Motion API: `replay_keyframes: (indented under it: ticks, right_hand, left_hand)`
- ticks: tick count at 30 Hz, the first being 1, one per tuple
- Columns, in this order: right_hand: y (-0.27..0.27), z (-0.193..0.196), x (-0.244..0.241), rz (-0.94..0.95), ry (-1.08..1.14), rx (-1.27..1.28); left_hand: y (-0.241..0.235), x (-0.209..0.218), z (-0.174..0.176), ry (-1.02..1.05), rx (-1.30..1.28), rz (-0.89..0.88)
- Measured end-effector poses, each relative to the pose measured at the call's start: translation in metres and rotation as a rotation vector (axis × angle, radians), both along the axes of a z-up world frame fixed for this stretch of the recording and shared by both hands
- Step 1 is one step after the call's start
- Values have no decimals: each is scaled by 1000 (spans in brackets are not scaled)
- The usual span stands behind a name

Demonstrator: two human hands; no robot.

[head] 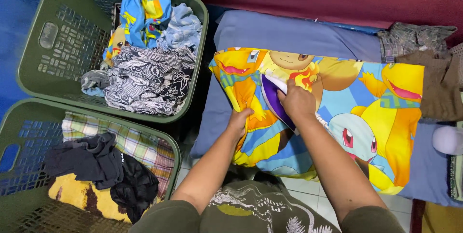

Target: Ironing and folding several pieces of patterned laundry on a flat station.

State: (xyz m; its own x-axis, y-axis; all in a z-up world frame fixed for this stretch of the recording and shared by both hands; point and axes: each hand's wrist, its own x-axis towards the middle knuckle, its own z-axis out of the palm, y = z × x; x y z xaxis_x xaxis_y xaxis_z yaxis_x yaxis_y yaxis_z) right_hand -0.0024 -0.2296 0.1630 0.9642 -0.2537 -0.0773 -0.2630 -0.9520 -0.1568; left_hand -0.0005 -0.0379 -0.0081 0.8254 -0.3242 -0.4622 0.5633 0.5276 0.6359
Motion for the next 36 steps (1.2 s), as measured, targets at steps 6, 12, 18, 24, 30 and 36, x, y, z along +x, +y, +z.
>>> replay_keyframes:
  ticks: [6,12,18,24,30,36]
  right_hand:
    - [2,2,-1,-17,10,5]
    - [3,3,2,-42,49,12]
    - [5,8,1,-45,59,2]
    - [-4,10,-3,-13,52,101]
    - [-1,24,-22,183,144,176]
    - [10,17,-6,387,85,119]
  left_hand:
    - [20,9,32,-73,149,29]
    - [90,28,28,-227,736,111]
    - [100,16,106,-485,1470,-29]
    - [61,68,116,-1108,1555,-50]
    - [34,179,57,-1301,1932,-204]
    - [21,239,39,-1106,2065,-598]
